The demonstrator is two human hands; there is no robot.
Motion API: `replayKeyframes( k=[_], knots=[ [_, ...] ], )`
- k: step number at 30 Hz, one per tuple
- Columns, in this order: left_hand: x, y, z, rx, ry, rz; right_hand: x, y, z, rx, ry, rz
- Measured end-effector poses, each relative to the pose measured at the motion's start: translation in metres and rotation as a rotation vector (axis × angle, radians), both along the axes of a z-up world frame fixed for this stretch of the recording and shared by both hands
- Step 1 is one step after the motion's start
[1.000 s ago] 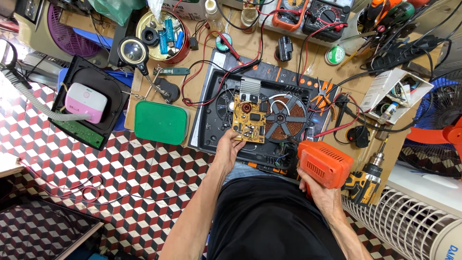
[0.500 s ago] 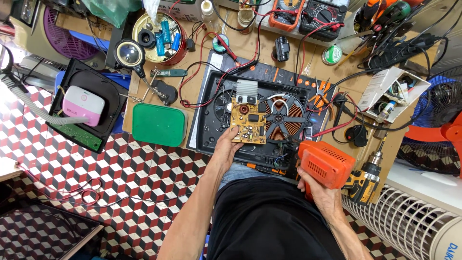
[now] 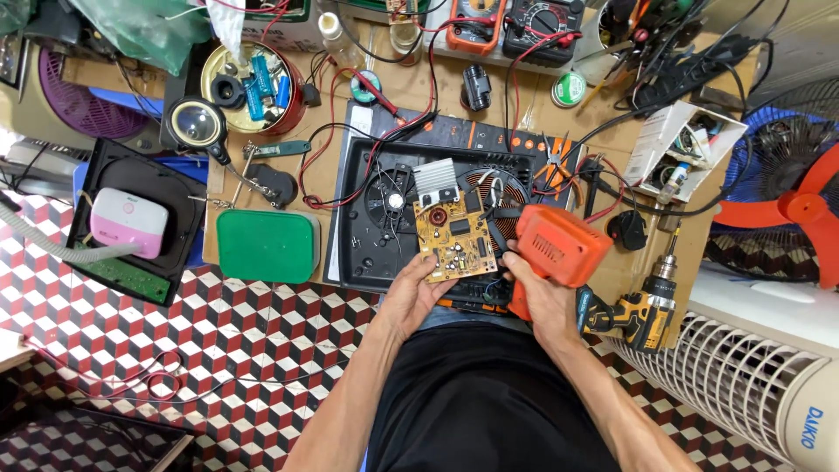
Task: The person cleans a green circuit board by first wiping it with a green cloth, then using an orange handheld blower to remove dust from both sides. Finally, the person uses a small black rotary tool with a pink brush attachment to scrub the surface of the board.
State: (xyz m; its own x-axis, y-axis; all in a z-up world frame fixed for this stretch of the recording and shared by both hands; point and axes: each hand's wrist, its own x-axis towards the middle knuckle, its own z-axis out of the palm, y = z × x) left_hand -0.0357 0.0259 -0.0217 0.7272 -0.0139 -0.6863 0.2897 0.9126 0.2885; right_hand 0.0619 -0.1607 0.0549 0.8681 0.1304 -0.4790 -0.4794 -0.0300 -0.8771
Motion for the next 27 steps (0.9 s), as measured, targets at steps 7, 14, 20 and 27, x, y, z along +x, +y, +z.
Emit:
replayKeyframes(
  k=[7,14,20,27],
  knots=[
    [-0.012,-0.01,-0.031,-0.07,0.052,0.001,-0.016,-0.001,-0.028,-0.037,0.005,0.008],
    [-0.019,-0.011,-0.043,-0.017,0.079,0.02,-0.025,-0.002,-0.051,0.122,0.096,-0.067],
    [-0.016,-0.013,-0.037,0.026,0.063,-0.004,-0.021,0.002,-0.052,0.142,0.124,-0.142],
    [-0.013,-0.015,-0.037,0.016,0.091,-0.018,-0.022,0.001,-0.051,0.159,0.122,-0.193]
  ],
)
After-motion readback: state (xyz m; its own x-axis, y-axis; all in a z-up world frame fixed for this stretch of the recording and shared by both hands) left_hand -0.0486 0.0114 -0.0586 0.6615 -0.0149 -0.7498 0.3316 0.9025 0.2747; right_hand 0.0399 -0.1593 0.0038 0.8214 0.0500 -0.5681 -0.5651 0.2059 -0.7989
